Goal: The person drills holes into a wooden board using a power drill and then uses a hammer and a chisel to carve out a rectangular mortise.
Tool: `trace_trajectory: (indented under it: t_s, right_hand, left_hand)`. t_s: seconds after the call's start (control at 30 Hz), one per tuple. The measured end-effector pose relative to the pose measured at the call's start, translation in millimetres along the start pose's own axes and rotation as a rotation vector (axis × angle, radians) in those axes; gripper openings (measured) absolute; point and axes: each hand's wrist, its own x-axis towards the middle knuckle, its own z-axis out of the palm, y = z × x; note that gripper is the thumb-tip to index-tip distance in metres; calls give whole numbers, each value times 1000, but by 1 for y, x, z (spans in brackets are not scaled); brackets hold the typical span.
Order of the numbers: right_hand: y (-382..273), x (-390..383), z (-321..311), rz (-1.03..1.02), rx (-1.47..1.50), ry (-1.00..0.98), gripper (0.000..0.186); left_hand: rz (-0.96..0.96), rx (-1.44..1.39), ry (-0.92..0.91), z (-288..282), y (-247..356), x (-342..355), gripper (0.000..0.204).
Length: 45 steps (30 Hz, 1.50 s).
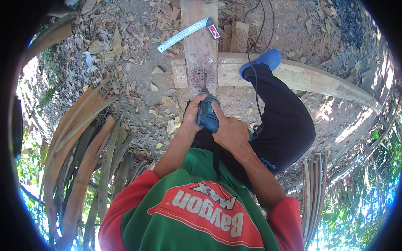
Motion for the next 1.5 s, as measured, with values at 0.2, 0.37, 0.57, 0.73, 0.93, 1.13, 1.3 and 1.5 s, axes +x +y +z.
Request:
trace_trajectory:
  t_s: [0.2, 0.37, 0.57, 0.73, 0.93, 1.13, 1.3, 1.5]
  right_hand:
    - [1, 2, -1, -21, -20, 0, 90]
    - [4, 4, 0, -39, -9, 19, 90]
    - [8, 7, 3, -29, 31, 31, 93]
    - [4, 7, 0, -9, 16, 8, 91]
    - [3, 5, 4, -7, 67, 28, 93]
    - [4, 5, 8, 13, 64, 16, 93]
    - [4, 5, 9, 15, 68, 35, 93]
    - [3, 7, 8, 26, 74, 16, 93]
  left_hand:
    - [-1, -20, -15, 1, 0, -1, 34]
    - [-6, -26, -18, 0, -1, 3, 33]
    - [3, -29, -11, 5, 0, 0, 31]
    - [-3, -14, 6, 4, 2, 4, 30]
    - [-12, 18, 40, -3, 1, 10, 29]
    - [-18, 14, 34, -6, 1, 11, 30]
    - [-7, 21, 32, -11, -1, 16, 31]
    - [-18, 26, 40, -9, 1, 16, 30]
